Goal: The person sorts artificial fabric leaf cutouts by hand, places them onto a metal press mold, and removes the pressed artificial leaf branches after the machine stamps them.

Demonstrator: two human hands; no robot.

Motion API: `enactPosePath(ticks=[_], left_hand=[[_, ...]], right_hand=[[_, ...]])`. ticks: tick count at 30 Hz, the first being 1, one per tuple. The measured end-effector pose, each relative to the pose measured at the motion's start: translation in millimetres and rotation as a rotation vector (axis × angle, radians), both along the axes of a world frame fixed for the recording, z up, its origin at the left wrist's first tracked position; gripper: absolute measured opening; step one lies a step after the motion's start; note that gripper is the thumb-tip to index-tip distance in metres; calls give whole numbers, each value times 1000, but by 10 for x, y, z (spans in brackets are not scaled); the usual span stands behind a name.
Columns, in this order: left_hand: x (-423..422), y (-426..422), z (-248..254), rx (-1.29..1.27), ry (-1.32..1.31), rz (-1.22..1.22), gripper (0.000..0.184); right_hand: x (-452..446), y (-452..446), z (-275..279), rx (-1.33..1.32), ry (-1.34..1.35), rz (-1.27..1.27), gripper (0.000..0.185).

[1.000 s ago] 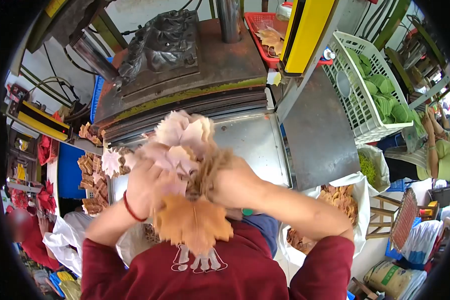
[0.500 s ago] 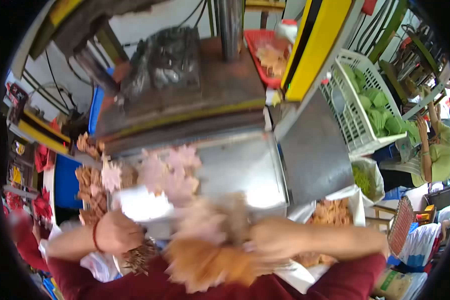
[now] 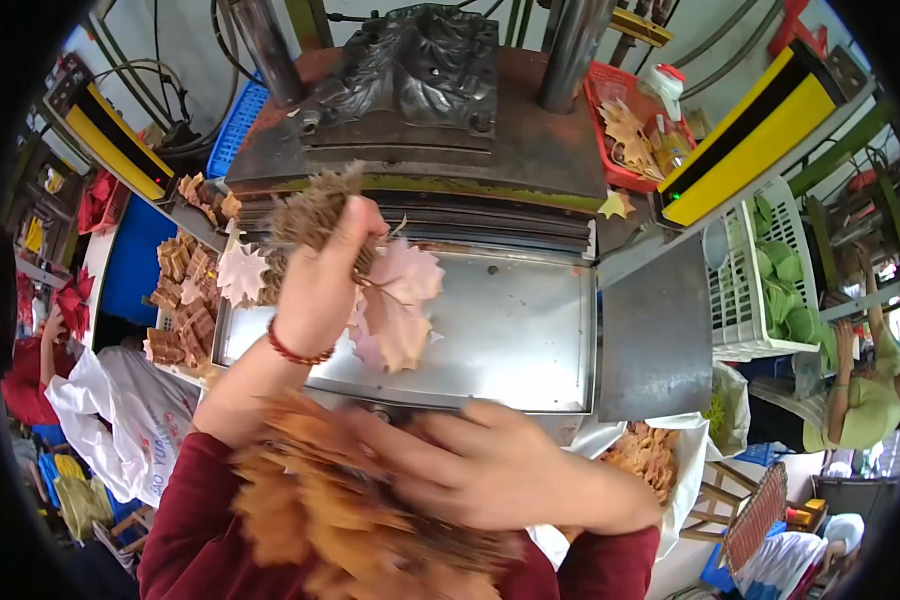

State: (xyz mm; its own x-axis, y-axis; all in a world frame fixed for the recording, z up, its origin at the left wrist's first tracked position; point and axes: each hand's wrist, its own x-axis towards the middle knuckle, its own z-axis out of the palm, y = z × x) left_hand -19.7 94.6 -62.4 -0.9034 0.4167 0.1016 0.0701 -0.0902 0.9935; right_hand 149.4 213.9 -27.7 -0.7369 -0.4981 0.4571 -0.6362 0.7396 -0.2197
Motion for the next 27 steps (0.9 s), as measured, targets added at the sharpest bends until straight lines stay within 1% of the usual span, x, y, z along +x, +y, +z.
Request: enactPosePath(ticks=[2,3,5,6,7,9,11,12,13,14,15,16,17,19,20,21,22,23,24,26,27], left_hand=[[158,57,17,-63,-60,-13,34],[81,23,-148,-88,-69,-106,35],[114,-83,-19,-115,-322,-149,40],[116,-133,21,-124,-451,-164,43],[17,-143,-309,-21,-443,-205,40],[159,-207,-286,242,-642,-166,40],[265,-161,-182,383,-726,-102,38],[279,-145,-242,464,-706,-171,38],[283,-133,-343,543,-682,-240,38],[287,-136,-408,622,-655,-308,38],[260,-229,-427,368,-331,-235,38],[250,-244,-391,331,-186,-234,40],[215,-265,-436,347,-215,-224,37],[75,-349,-470,188,320,-110,31],[-5,-427,-581,-102,773,-57,29],[-83,-498,-648,-331,1221,116,32],[2,-491,-590,-223,1101,135,25],[-124,-538,-725,-217,1065,333,19],[-288,-619,-862,-215,1020,540,19],[-406,-1093,-461,-19,192,652,29],[-433,-1386,-359,-80,238,509,31]], right_hand=[[-201,-111,-121,78,30,-92,12],[-305,-82,-182,49,11,-131,12],[-503,-26,-288,-8,-21,-202,12],[-505,-69,-329,-77,-27,-242,12],[-475,-134,-376,-148,-35,-280,13],[-439,-172,-404,-260,-77,-293,15],[-440,-149,-429,-78,-46,-292,18],[-437,-144,-436,15,-29,-289,19],[-425,-156,-395,-80,-94,-286,24],[-408,-162,-356,-58,-126,-308,25],[-392,-162,-322,-35,-153,-328,27],[-374,-159,-310,-13,-181,-347,28],[-342,-147,-381,5,-177,-307,29],[-261,-175,-373,-168,-197,-209,28],[-260,-191,-365,-257,-205,-160,28],[-259,-207,-357,-344,-214,-107,29],[-288,-211,-357,-373,-223,-91,30],[-307,-221,-353,-378,-241,-84,31],[-306,-223,-361,-365,-251,-94,31],[-258,-187,-361,-312,-259,-146,33],[-226,-170,-381,-289,-256,-199,34]])
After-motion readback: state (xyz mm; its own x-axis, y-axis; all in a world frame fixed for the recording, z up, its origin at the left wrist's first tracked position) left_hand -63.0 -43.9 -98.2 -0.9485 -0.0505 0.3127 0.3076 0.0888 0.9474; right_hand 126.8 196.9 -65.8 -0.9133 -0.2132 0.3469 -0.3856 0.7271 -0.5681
